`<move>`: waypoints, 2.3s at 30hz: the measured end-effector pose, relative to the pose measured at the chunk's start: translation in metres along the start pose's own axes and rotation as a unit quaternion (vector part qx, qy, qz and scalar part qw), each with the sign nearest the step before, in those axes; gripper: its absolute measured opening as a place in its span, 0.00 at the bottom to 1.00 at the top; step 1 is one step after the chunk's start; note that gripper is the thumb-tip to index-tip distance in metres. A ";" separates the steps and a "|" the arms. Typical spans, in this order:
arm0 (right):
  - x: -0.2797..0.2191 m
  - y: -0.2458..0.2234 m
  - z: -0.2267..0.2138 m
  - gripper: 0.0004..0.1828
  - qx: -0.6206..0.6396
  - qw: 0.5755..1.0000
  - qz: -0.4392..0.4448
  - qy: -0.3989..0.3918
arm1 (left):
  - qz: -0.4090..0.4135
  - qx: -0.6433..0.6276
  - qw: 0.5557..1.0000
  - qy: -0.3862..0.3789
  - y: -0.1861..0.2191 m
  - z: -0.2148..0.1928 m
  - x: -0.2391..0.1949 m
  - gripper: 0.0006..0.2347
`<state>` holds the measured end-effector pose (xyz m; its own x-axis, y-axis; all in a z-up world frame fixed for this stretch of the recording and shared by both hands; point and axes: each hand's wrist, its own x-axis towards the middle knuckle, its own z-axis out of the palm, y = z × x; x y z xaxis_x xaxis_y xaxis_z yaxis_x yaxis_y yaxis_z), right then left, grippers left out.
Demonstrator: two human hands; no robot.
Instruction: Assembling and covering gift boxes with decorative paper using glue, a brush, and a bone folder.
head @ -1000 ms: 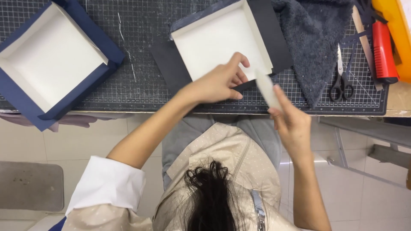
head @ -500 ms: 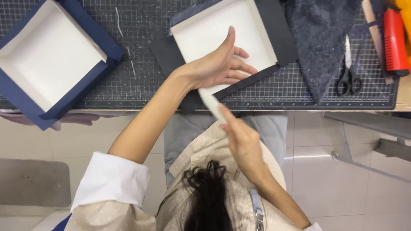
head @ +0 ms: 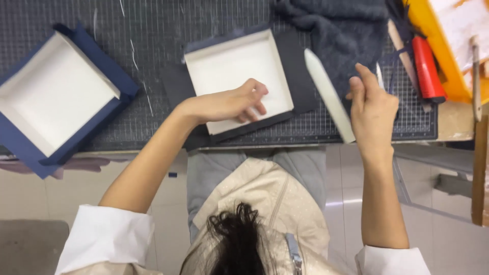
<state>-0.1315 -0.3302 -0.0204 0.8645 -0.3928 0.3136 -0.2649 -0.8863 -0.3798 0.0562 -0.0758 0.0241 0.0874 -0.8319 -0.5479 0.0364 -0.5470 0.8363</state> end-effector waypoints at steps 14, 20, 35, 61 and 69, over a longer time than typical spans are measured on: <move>0.065 0.060 0.065 0.09 0.035 0.994 -0.100 -0.007 | 0.328 0.651 0.598 0.332 0.009 -0.053 0.305 0.09; 0.051 0.047 0.057 0.08 -0.006 0.993 -0.120 -0.019 | 0.374 0.625 0.636 0.256 0.007 -0.051 0.286 0.10; -0.049 -0.062 0.048 0.12 0.070 0.918 -0.384 0.072 | 0.315 0.401 0.643 0.571 -0.093 0.139 0.047 0.13; -0.021 -0.053 0.057 0.07 -0.005 0.901 -0.428 -0.072 | 0.266 0.440 0.609 0.604 -0.134 0.116 0.014 0.04; -0.041 -0.118 0.077 0.04 -0.012 0.920 -0.391 -0.025 | 0.226 0.462 0.603 0.610 -0.141 0.115 0.021 0.01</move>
<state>-0.1030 -0.1909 -0.0555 0.8132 0.3790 0.4417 0.4384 -0.8981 -0.0364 -0.0620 -0.0270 -0.1075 0.5680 -0.5362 0.6244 -0.7865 -0.5773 0.2197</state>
